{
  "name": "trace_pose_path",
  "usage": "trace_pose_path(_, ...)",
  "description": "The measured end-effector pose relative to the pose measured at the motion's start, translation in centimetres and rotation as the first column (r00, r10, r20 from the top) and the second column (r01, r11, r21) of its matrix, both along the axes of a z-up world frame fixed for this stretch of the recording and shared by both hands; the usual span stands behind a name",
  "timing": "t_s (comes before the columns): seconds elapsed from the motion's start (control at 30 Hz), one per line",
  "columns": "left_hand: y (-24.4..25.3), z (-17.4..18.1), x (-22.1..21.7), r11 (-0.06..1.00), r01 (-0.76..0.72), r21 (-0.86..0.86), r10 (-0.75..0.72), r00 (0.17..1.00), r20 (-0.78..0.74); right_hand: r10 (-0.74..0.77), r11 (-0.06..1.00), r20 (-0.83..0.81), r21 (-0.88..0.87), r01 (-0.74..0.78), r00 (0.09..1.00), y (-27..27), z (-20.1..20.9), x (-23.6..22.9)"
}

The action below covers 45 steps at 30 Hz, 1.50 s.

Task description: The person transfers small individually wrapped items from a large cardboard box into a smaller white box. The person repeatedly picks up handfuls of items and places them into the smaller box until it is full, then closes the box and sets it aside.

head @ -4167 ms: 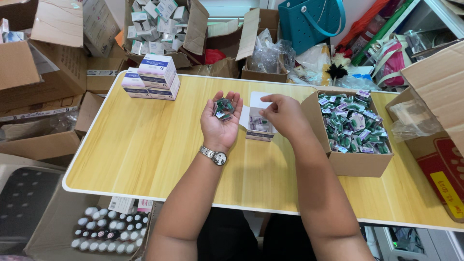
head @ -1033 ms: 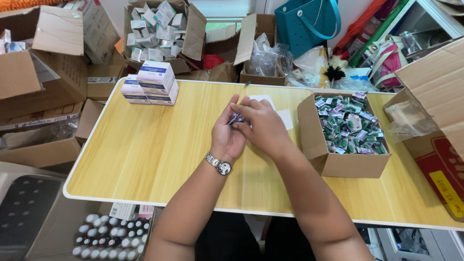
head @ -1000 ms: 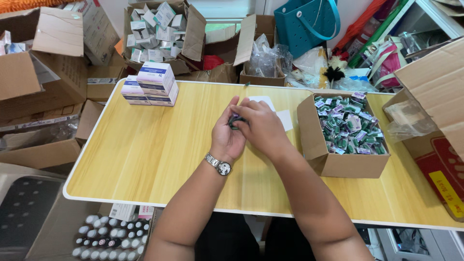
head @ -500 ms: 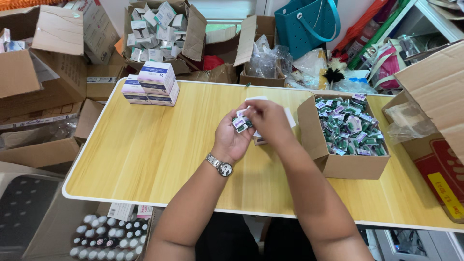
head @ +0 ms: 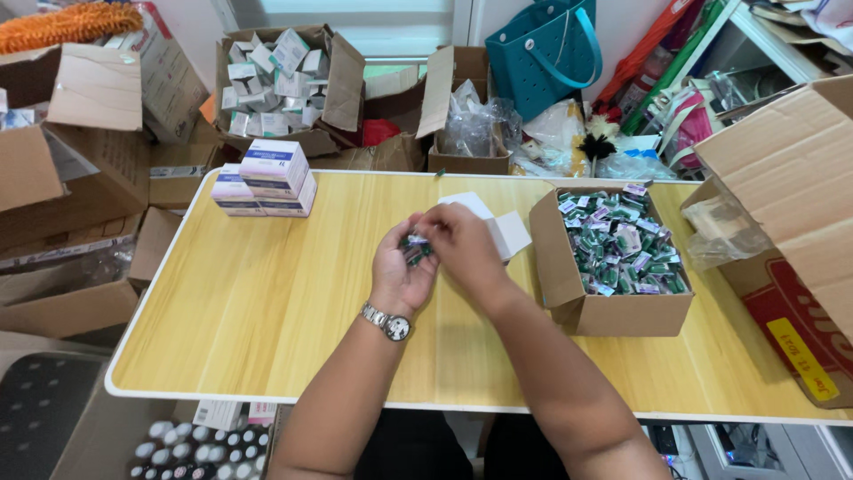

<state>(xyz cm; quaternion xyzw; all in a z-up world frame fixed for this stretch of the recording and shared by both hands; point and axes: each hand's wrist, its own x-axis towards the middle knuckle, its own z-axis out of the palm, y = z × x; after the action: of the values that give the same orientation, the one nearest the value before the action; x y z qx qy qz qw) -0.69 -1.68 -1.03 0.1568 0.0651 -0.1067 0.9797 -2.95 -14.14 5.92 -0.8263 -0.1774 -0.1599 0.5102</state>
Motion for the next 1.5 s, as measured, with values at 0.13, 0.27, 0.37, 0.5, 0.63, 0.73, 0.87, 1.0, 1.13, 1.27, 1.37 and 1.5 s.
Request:
trace_pose_path(0.13,-0.1,1.4,-0.8,0.999,0.018,0.045,-0.017,1.0,-0.022,0.141,0.951,-0.212,0.3,-0.073,0.967,-1.9,-1.4,2.4)
trace_pose_path(0.27,-0.3,2.0,-1.0,1.0,0.023,0.012,-0.022,0.998,-0.054,0.211,0.9,-0.367,0.434,-0.034,0.906,-3.2,-2.5,3.9)
trace_pose_path(0.37,0.0,1.4,-0.5,0.999,0.012,-0.042,-0.015,0.998,-0.06,0.252,0.865,-0.409,0.501,-0.015,0.877,-4.1,-2.4,4.2)
trace_pose_path(0.5,1.3,0.0,1.2,0.995,-0.082,-0.057,0.08,0.996,-0.038,-0.073,0.995,-0.194,0.058,0.085,0.978,-5.8,0.1,3.1)
trace_pose_path(0.63,3.0,-1.2,2.8,0.98,-0.194,-0.043,0.193,0.981,-0.018,-0.434,0.696,-0.086,-0.663,0.274,0.897,-5.7,3.0,0.5)
trace_pose_path(0.73,3.6,-1.7,3.3,0.974,-0.225,-0.033,0.223,0.974,-0.041,-0.453,0.593,-0.042,-0.76,0.266,0.89,-4.4,4.2,0.3)
trace_pose_path(0.87,3.5,-2.2,3.8,0.965,-0.262,-0.026,0.26,0.964,-0.051,-0.402,0.638,0.02,-0.711,0.295,0.915,-3.5,3.9,5.2)
trace_pose_path(1.0,3.4,-3.0,4.2,0.962,-0.274,-0.011,0.273,0.959,-0.074,-0.244,0.689,0.11,-0.68,0.252,0.964,-2.8,0.5,16.1)
trace_pose_path(1.13,3.5,-3.1,4.5,0.961,-0.273,-0.052,0.268,0.959,-0.093,0.033,0.583,-0.024,-0.812,-0.039,0.999,-3.0,-4.7,25.2)
trace_pose_path(1.27,3.3,-2.8,4.6,0.964,-0.257,-0.072,0.251,0.964,-0.083,-0.003,0.558,-0.214,-0.811,-0.176,0.977,-4.0,-8.4,29.1)
trace_pose_path(1.37,3.2,-2.9,4.2,0.965,-0.251,-0.073,0.245,0.966,-0.084,-0.019,0.511,-0.229,-0.839,-0.187,0.973,-4.0,-9.3,29.5)
trace_pose_path(1.5,3.4,-2.3,4.1,0.969,-0.212,-0.125,0.199,0.974,-0.113,-0.086,0.422,-0.223,-0.891,-0.167,0.971,-1.6,-7.0,26.7)
